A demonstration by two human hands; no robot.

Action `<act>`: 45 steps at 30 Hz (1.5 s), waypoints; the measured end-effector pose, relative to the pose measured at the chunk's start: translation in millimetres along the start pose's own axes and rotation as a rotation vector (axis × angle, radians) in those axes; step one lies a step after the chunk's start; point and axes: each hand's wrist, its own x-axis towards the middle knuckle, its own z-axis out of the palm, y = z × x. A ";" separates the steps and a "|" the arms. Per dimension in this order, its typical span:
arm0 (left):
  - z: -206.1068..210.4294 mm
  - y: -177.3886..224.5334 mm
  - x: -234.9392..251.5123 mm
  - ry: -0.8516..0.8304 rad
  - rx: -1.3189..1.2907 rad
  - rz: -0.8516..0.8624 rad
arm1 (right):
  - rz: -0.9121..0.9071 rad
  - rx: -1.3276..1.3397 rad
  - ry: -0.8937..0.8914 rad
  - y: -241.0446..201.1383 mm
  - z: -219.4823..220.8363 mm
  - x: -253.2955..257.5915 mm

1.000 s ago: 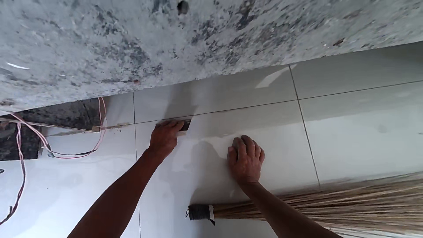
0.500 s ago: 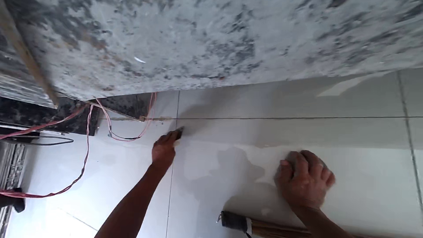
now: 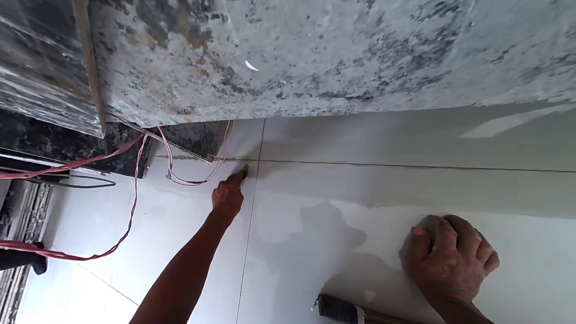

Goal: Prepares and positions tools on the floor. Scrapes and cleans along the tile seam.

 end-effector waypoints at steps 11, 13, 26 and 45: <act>-3.3 18.9 -5.9 -0.024 -0.062 -0.017 | -0.007 0.006 0.014 -1.9 -0.5 0.1; -7.5 22.6 9.3 -0.049 -0.057 -0.049 | -0.004 0.003 0.002 0.7 0.3 -1.6; -11.6 18.1 24.8 -0.021 -0.048 -0.122 | 0.001 0.002 -0.007 1.7 -1.9 -1.4; -29.5 -5.7 61.9 -0.026 -0.047 -0.331 | 0.001 0.020 0.004 -1.3 -0.7 -0.5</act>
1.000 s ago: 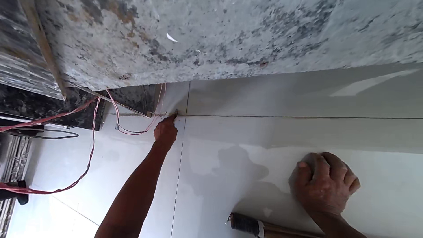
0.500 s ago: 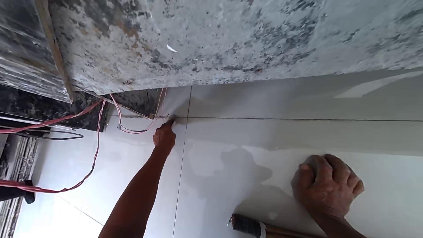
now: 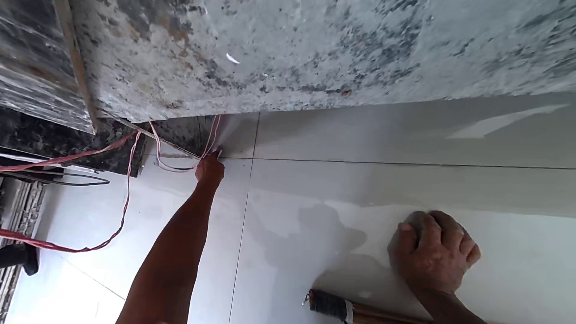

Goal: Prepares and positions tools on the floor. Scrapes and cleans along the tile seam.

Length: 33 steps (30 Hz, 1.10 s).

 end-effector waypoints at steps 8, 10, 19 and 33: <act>5.2 -14.7 -18.2 0.010 0.006 0.044 | -0.014 0.002 -0.013 0.1 -2.4 -3.1; -4.6 -6.7 -3.8 -0.002 0.003 -0.028 | -0.015 -0.001 0.001 0.4 -2.1 0.0; -4.3 -17.8 -0.7 -0.002 0.015 -0.080 | -0.008 0.000 0.001 -0.7 -1.8 -0.4; 25.8 -57.1 -2.5 0.031 0.009 0.823 | -0.005 -0.015 -0.007 0.9 -1.6 -2.8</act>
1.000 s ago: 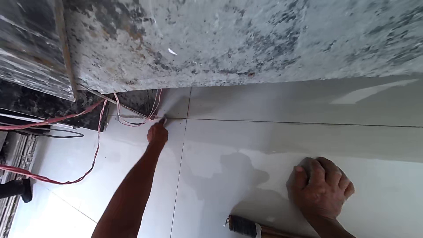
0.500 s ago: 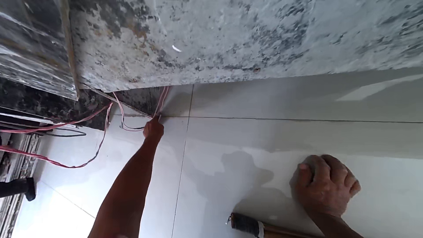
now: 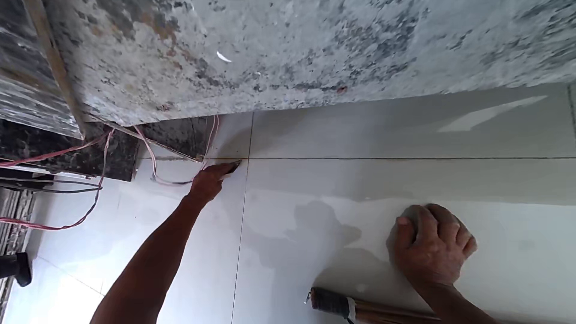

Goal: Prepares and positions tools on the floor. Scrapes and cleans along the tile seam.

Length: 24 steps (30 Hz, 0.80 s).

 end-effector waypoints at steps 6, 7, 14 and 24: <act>-0.4 -15.7 4.1 0.072 -0.036 0.095 | -0.012 0.001 0.003 -1.4 -0.7 0.0; -3.3 -18.3 11.4 0.058 -0.033 0.079 | -0.010 -0.003 0.005 -2.8 -0.4 -0.7; 0.6 -43.3 -3.6 0.059 -0.084 0.187 | -0.005 -0.021 0.007 -0.9 0.7 1.8; -5.7 -55.8 -2.0 0.033 -0.079 0.247 | -0.015 -0.024 0.024 -1.1 1.8 2.6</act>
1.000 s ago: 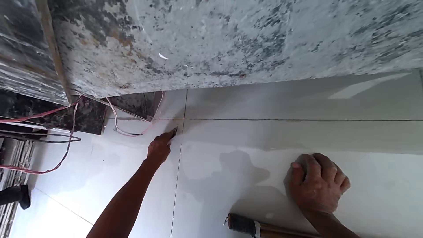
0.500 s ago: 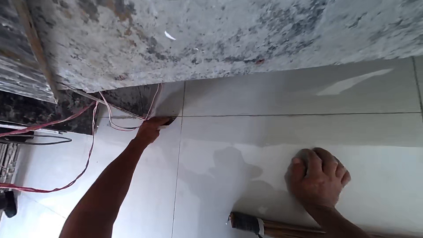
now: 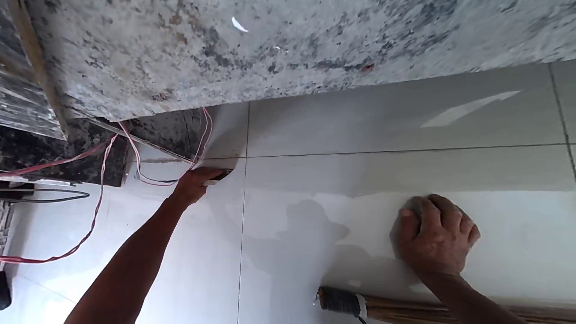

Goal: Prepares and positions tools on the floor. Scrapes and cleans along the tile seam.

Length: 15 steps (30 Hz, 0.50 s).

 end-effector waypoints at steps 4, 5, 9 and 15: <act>-3.9 -0.2 20.6 -0.033 0.038 -0.105 | -0.002 -0.006 -0.013 -1.9 -0.2 0.0; 1.2 -1.6 16.4 -0.014 0.038 -0.085 | 0.002 -0.006 -0.023 -1.4 -1.5 -1.5; 10.8 3.1 -2.4 0.087 0.028 0.004 | -0.010 -0.006 -0.006 0.8 0.7 1.4; 5.7 11.6 22.8 0.056 0.077 -0.050 | -0.006 -0.015 -0.015 2.4 0.9 0.0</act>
